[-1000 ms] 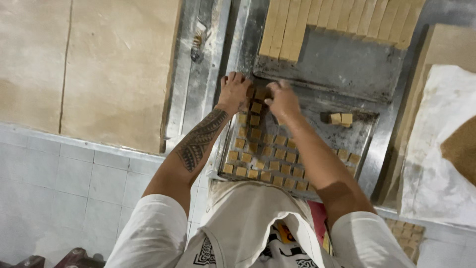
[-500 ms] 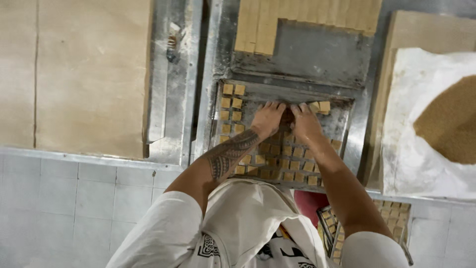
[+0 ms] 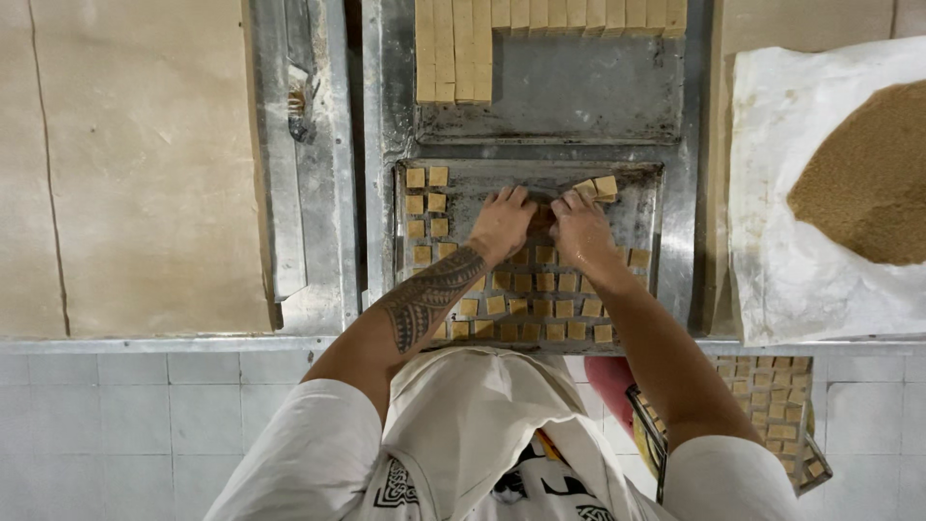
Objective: The person places small rectangular pieces of dough from a large block onto a metal baking tray by hand, arranging them in neat rows.
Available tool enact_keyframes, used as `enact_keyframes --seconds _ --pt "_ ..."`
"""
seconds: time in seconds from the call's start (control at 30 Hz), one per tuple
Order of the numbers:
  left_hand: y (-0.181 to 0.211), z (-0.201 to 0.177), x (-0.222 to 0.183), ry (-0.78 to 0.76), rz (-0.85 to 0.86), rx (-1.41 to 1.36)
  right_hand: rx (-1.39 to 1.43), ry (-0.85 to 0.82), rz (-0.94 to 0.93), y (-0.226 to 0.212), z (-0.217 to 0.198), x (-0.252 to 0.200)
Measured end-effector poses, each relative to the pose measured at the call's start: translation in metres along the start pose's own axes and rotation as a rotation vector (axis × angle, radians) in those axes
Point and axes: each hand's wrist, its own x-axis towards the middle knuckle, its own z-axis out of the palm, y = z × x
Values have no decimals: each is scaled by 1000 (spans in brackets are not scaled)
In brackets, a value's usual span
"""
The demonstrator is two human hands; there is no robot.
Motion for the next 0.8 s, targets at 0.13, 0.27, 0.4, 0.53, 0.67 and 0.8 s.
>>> enact_keyframes --seconds 0.13,0.27,0.4,0.53,0.67,0.8 --pt "6 -18 0 -1 -113 -107 76 -210 286 -3 -4 6" --pt "-11 -62 -4 -221 -517 -594 245 -109 395 -4 -21 11" --pt "-50 -88 -39 -142 -349 -287 277 -217 296 -34 -12 12" --pt "-73 -74 -66 -86 -154 18 129 -102 -7 -77 22 40" --pt "-75 -40 -82 70 -15 175 7 -130 -97 -92 42 44" --pt "-81 -22 -90 40 -96 27 -7 -250 -38 -91 36 37"
